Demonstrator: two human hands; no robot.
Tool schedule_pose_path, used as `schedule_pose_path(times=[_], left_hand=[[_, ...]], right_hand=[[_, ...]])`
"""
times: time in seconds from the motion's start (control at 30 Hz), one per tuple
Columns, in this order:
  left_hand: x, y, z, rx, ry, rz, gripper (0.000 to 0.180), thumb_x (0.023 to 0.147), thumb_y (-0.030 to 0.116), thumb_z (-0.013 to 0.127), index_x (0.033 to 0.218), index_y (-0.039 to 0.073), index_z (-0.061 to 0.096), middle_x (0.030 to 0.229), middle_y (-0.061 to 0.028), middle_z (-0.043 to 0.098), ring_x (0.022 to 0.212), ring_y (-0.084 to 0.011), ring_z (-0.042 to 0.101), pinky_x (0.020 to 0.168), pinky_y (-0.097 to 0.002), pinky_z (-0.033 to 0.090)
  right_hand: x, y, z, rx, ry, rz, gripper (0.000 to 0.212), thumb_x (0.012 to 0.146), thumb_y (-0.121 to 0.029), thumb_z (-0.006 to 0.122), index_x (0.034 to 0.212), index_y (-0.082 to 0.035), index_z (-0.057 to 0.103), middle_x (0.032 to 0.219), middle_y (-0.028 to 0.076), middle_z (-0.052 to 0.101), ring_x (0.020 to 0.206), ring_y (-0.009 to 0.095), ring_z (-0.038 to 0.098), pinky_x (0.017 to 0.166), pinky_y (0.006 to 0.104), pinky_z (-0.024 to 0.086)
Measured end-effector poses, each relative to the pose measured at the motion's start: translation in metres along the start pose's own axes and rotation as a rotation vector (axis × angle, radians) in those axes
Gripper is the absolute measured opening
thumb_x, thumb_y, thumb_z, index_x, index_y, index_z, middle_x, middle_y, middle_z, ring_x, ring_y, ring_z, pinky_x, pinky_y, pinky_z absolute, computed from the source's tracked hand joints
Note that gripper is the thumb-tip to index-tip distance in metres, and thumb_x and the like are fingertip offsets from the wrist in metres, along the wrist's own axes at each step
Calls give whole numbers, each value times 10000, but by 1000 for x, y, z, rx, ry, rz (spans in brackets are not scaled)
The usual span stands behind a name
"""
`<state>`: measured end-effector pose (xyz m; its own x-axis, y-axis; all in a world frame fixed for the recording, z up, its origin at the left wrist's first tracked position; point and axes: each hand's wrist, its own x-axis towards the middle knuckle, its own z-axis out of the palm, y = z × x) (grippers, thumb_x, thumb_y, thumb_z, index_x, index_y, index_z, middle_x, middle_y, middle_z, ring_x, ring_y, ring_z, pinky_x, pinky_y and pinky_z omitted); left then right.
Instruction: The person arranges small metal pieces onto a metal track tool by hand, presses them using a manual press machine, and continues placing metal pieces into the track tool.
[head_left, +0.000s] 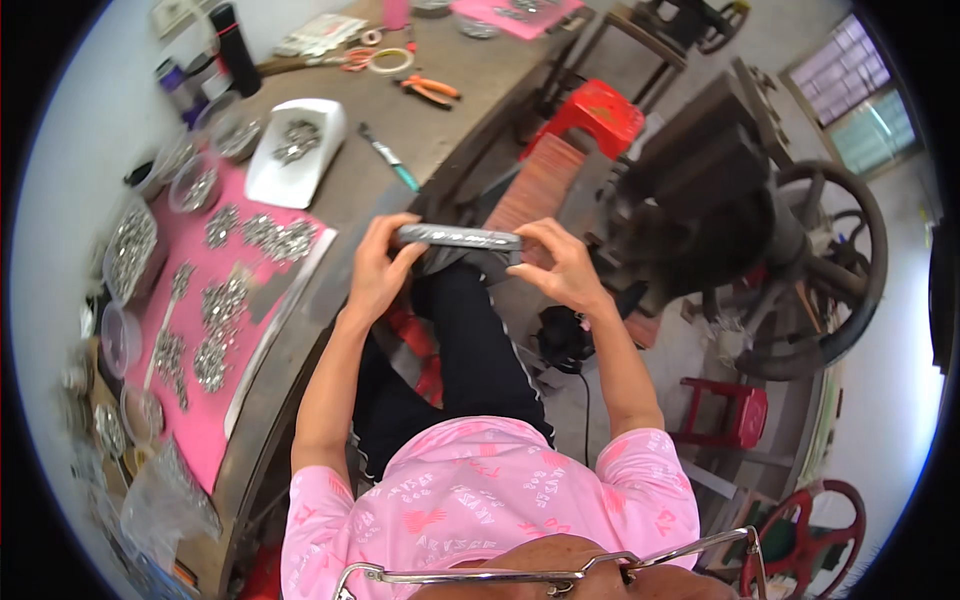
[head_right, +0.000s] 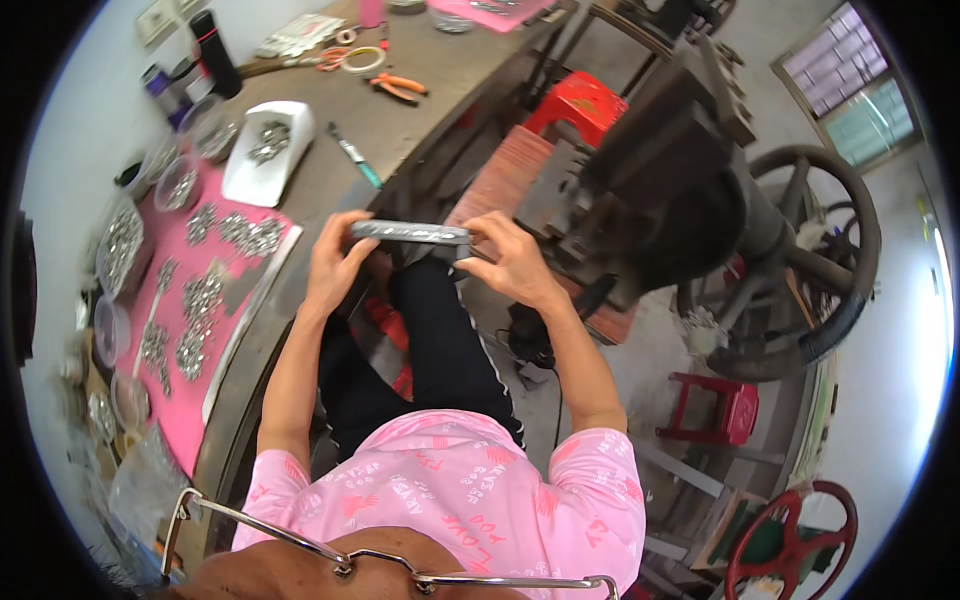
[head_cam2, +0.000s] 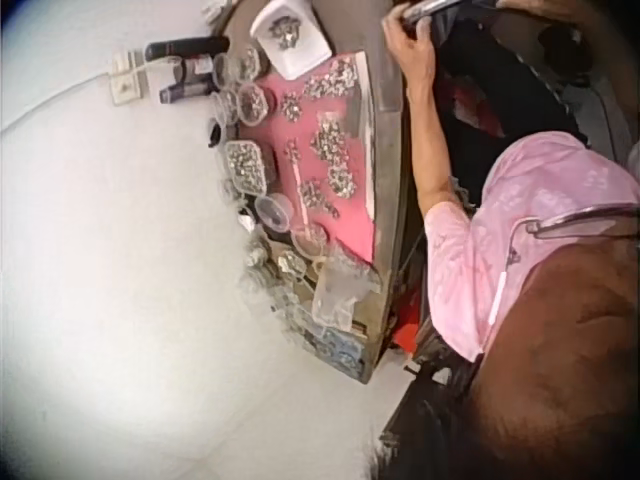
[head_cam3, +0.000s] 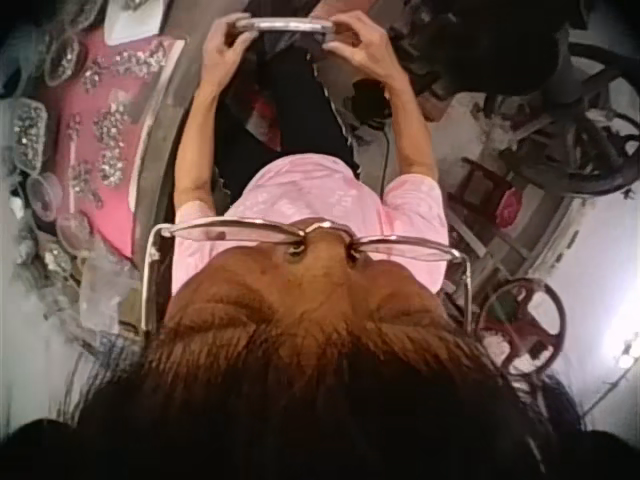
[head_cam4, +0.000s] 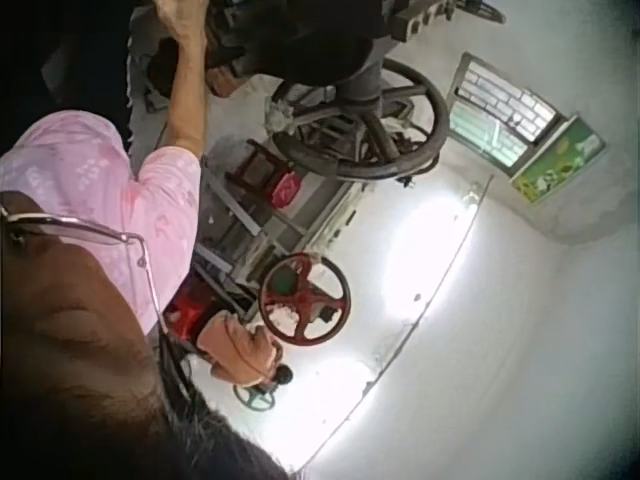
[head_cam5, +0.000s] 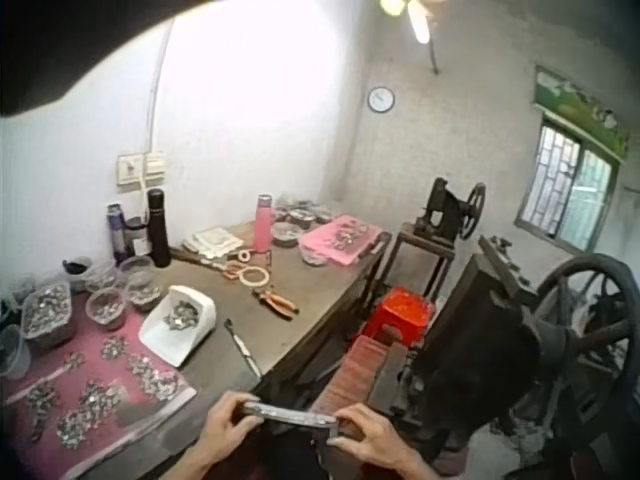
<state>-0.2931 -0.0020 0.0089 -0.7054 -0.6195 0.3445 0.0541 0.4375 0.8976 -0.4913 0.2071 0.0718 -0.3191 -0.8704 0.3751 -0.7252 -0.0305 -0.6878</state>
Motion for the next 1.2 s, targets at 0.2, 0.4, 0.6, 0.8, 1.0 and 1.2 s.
schedule_pose_path(times=[0.2,0.4,0.6,0.8,1.0,1.2], left_hand=[[106,-1,166,-337,-388,-92,477,959,80,608,1427,28,533,1189,-59,634,1099,-130,579,992,-278,450],[144,8,258,-490,-475,-110,393,997,56,530,1386,30,582,1285,-87,649,1190,-161,576,1028,-283,430],[140,8,280,-305,-531,-13,412,1021,93,507,1424,13,536,1369,-123,617,1243,-175,562,1065,-284,407],[106,26,229,-353,-621,53,616,997,300,553,1507,-12,404,1537,-187,458,1452,-318,395,1194,-434,258],[82,23,220,-65,-647,280,1157,716,615,803,1585,58,281,1633,-151,310,1532,-297,239,1225,-594,76],[85,30,222,-17,-637,328,1113,715,570,818,1538,-14,349,1616,-173,336,1524,-337,246,1227,-572,110]], right_hand=[[-63,33,-66,-188,308,259,397,709,-137,860,1006,-18,625,917,80,592,810,215,608,744,342,505],[-61,48,-47,-343,475,397,482,675,-304,925,821,-61,536,752,71,551,729,278,519,705,400,453],[-62,52,-44,-432,474,197,341,732,-212,883,865,-71,602,827,70,620,805,288,575,803,387,444],[-159,-52,-160,-865,1235,-306,256,926,-84,566,1128,72,567,1135,228,614,973,338,632,869,438,532],[-209,-14,-167,-576,1470,225,199,907,16,641,1068,56,531,912,140,646,826,177,626,765,324,534],[-208,-63,-216,-522,1297,418,211,910,-31,707,1041,24,551,766,77,603,631,141,596,659,277,496]])
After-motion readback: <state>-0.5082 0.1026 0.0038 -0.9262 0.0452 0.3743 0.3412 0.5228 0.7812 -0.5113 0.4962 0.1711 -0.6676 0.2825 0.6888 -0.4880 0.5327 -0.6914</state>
